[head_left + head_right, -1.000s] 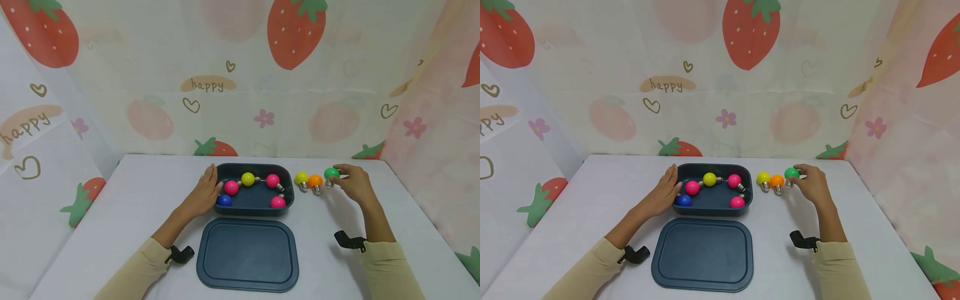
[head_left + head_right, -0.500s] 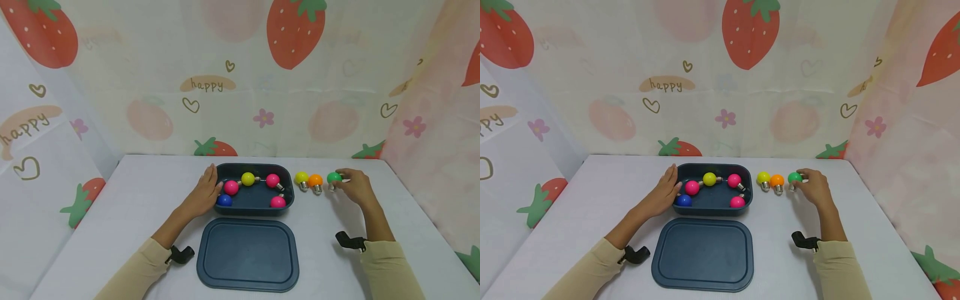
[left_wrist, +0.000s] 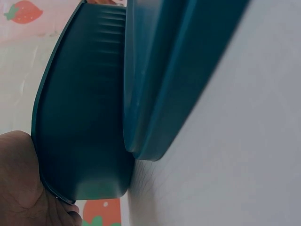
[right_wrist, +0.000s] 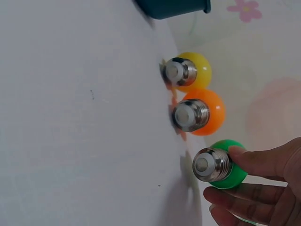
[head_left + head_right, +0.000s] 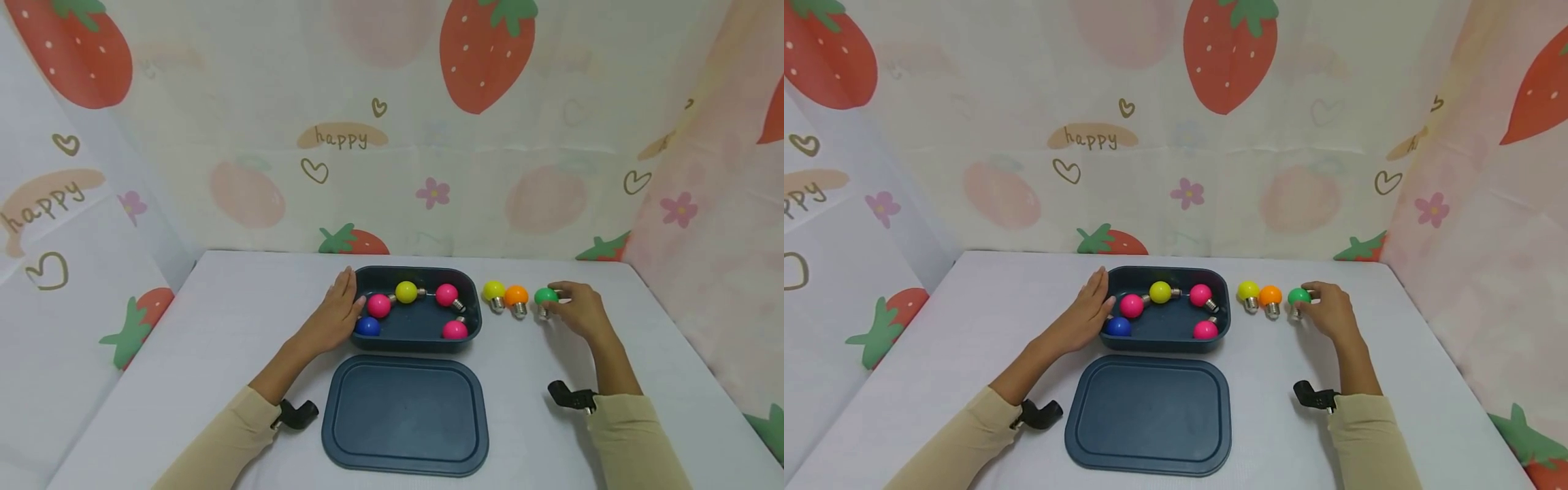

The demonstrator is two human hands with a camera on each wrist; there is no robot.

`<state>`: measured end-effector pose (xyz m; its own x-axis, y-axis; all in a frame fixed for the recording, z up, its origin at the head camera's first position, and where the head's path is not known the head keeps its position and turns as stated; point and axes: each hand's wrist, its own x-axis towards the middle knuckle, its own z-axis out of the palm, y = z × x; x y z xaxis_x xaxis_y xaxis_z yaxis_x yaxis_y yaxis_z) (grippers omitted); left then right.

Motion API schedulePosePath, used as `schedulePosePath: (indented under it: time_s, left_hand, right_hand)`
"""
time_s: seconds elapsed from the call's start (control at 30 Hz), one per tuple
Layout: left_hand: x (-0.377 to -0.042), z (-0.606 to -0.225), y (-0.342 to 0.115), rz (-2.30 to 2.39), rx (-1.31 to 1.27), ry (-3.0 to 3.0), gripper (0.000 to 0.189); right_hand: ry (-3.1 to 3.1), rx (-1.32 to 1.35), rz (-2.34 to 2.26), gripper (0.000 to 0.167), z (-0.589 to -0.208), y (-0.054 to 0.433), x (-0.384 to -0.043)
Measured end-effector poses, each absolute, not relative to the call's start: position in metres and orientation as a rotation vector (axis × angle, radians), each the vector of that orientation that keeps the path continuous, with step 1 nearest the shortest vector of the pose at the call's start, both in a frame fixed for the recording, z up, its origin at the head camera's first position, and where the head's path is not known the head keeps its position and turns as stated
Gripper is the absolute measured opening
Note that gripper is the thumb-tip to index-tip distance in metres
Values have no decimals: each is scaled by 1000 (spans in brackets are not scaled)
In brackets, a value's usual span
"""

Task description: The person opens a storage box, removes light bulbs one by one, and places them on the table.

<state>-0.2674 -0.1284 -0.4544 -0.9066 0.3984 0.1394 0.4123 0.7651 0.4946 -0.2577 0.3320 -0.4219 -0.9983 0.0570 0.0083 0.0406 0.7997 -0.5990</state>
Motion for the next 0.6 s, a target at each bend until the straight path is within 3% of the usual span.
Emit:
schedulePosePath:
  time_s: [0.6]
  left_hand:
    - [-269,-454,-129,-839,-678,-2929,67]
  right_hand:
    - [-3010,-6,950,49,-430,333,-262]
